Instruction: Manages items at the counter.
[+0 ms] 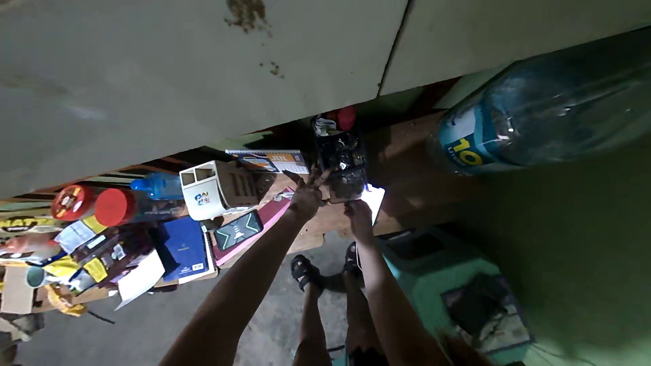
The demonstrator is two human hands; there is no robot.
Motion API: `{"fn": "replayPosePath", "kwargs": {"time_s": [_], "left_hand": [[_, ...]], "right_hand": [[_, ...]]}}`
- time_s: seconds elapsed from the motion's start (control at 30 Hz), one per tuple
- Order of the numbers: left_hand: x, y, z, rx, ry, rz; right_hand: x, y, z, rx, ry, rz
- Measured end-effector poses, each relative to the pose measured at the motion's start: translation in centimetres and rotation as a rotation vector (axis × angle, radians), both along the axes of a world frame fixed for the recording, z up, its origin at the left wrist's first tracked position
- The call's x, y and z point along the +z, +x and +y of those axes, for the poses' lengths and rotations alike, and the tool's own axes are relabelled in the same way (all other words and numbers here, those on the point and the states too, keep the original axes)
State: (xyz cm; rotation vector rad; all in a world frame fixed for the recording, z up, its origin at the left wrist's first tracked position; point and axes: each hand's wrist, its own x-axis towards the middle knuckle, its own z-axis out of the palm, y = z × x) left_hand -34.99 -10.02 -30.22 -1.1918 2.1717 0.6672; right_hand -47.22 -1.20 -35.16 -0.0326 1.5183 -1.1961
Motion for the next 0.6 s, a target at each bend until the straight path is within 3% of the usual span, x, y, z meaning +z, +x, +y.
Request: {"fn": "replayPosePath", "kwargs": {"time_s": [0.27, 0.47, 0.6], "left_hand": [[-1.3, 1.6, -1.2, -0.112, -0.015, 0.121], [-1.5, 1.3, -0.9, -0.06, -0.01, 0.09], [-2.1, 0.3, -0.7, 0.02, -0.069, 0.112]], "right_hand": [[-2.8, -1.1, -5.6, 0.033, -0.158, -0.043], [-3.3, -1.9, -4.0, 0.002, 0.035, -0.089], [-5.6, -0.9, -5.2, 0.03, -0.038, -0.1]]}}
